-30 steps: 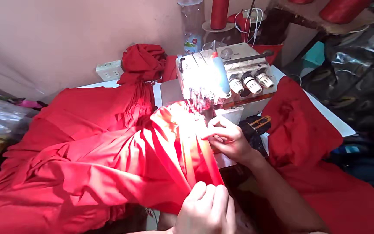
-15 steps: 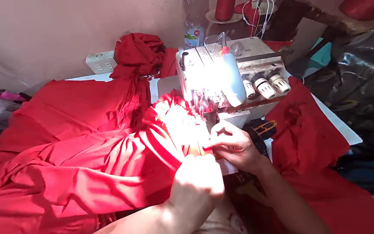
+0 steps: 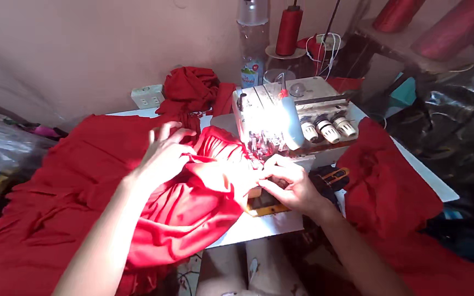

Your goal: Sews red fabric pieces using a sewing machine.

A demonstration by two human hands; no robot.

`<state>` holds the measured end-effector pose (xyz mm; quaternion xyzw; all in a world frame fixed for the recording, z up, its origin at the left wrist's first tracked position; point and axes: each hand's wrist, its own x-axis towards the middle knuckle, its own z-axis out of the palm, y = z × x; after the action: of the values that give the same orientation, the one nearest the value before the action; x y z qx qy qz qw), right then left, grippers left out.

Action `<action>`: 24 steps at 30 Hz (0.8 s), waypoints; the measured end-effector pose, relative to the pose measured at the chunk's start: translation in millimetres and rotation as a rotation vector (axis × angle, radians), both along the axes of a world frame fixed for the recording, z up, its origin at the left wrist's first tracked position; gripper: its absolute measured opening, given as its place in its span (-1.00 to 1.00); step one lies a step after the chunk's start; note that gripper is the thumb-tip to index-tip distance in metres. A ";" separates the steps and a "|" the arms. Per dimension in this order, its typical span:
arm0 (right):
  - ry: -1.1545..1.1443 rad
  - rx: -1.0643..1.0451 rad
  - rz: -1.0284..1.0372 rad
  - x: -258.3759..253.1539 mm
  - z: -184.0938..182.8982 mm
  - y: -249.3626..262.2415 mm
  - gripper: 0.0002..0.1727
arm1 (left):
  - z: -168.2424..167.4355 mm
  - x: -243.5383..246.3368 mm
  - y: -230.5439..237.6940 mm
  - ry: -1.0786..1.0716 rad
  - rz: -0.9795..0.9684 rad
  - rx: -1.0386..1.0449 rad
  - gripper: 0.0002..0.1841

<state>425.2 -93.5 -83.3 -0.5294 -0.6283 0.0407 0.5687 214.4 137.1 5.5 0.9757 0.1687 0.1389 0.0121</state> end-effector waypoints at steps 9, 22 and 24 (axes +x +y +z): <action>-0.071 0.136 -0.232 -23.7 4.9 5.9 -0.79 | 119.7 -71.0 -33.3 -0.077 -0.780 -0.594 -0.58; -0.128 0.240 -0.091 -79.1 73.6 19.5 -0.84 | 141.0 -83.7 -77.8 -0.132 -0.310 0.174 -0.71; -0.173 0.083 -0.165 -67.7 64.9 14.5 -0.78 | 141.1 -80.5 -80.0 -0.164 -0.336 0.089 -0.72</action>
<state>357.5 -79.0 -18.4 -0.5569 -0.6304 -0.0783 0.5351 133.9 57.1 146.6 0.9752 -0.0043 0.2211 0.0058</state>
